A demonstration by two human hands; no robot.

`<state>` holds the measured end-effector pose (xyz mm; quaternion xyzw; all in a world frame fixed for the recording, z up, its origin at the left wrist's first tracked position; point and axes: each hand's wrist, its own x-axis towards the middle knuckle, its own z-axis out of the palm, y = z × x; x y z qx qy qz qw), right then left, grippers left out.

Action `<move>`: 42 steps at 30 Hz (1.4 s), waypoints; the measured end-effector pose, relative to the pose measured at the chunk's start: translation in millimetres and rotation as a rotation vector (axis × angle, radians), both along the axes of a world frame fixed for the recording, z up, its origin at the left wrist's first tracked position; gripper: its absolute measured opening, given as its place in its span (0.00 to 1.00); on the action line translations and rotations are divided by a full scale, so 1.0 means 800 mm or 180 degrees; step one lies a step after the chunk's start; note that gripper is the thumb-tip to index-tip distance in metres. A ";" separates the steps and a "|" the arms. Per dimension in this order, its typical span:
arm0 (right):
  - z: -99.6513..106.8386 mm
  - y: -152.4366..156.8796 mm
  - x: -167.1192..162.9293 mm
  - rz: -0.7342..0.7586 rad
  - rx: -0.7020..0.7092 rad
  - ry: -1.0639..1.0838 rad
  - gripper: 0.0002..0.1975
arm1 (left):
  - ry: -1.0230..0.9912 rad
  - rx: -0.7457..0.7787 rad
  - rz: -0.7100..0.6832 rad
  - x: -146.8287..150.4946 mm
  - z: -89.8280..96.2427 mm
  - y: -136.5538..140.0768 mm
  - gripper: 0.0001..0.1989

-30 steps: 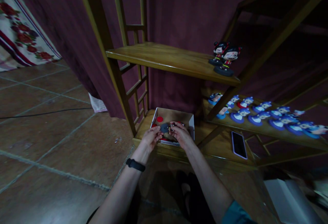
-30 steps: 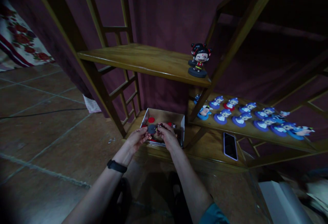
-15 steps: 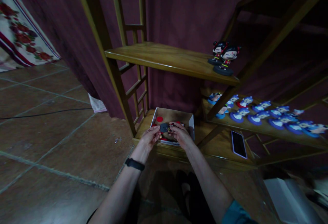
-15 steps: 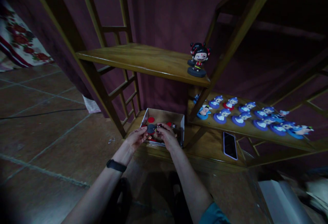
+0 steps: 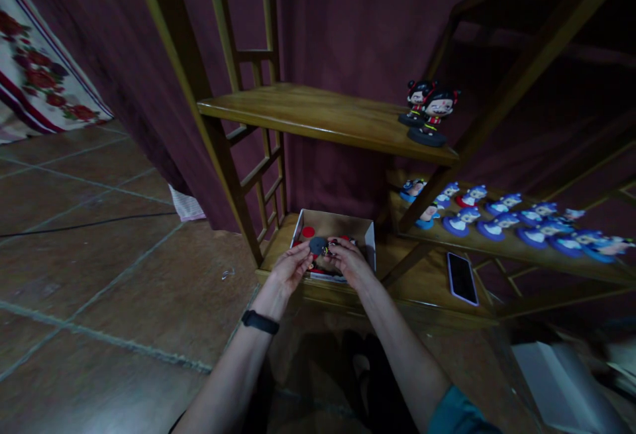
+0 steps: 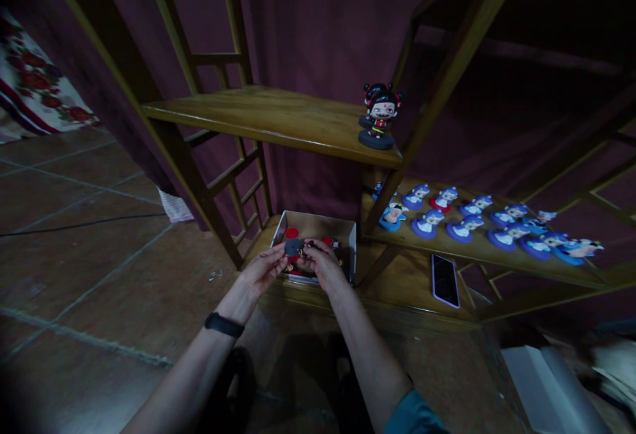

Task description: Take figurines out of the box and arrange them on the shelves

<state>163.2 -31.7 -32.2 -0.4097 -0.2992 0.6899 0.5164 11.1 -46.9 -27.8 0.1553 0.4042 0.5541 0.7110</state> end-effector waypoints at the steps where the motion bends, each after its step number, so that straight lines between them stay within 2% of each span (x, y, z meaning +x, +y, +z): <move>1: 0.000 0.000 0.000 0.0008 0.0000 -0.0017 0.12 | 0.0003 -0.0011 0.0020 0.000 0.000 0.000 0.10; 16: 0.011 -0.003 0.002 0.0052 -0.0071 -0.0222 0.15 | 0.0036 -0.0070 -0.0062 -0.004 -0.012 0.006 0.06; 23: 0.005 -0.001 0.000 0.0061 -0.0015 -0.0101 0.14 | -0.0108 -0.0037 0.0073 0.000 -0.010 0.005 0.04; 31: 0.006 -0.001 -0.001 -0.0226 -0.0067 0.0135 0.11 | -0.0172 -0.0033 0.0094 0.006 -0.004 0.001 0.07; 35: 0.004 -0.002 -0.003 -0.0213 0.0001 0.0125 0.11 | -0.0183 -0.0075 -0.0056 0.007 -0.003 -0.001 0.05; 42: 0.001 -0.003 -0.006 -0.0138 0.0067 0.0043 0.13 | -0.0119 -0.0114 0.0021 0.006 -0.004 0.000 0.02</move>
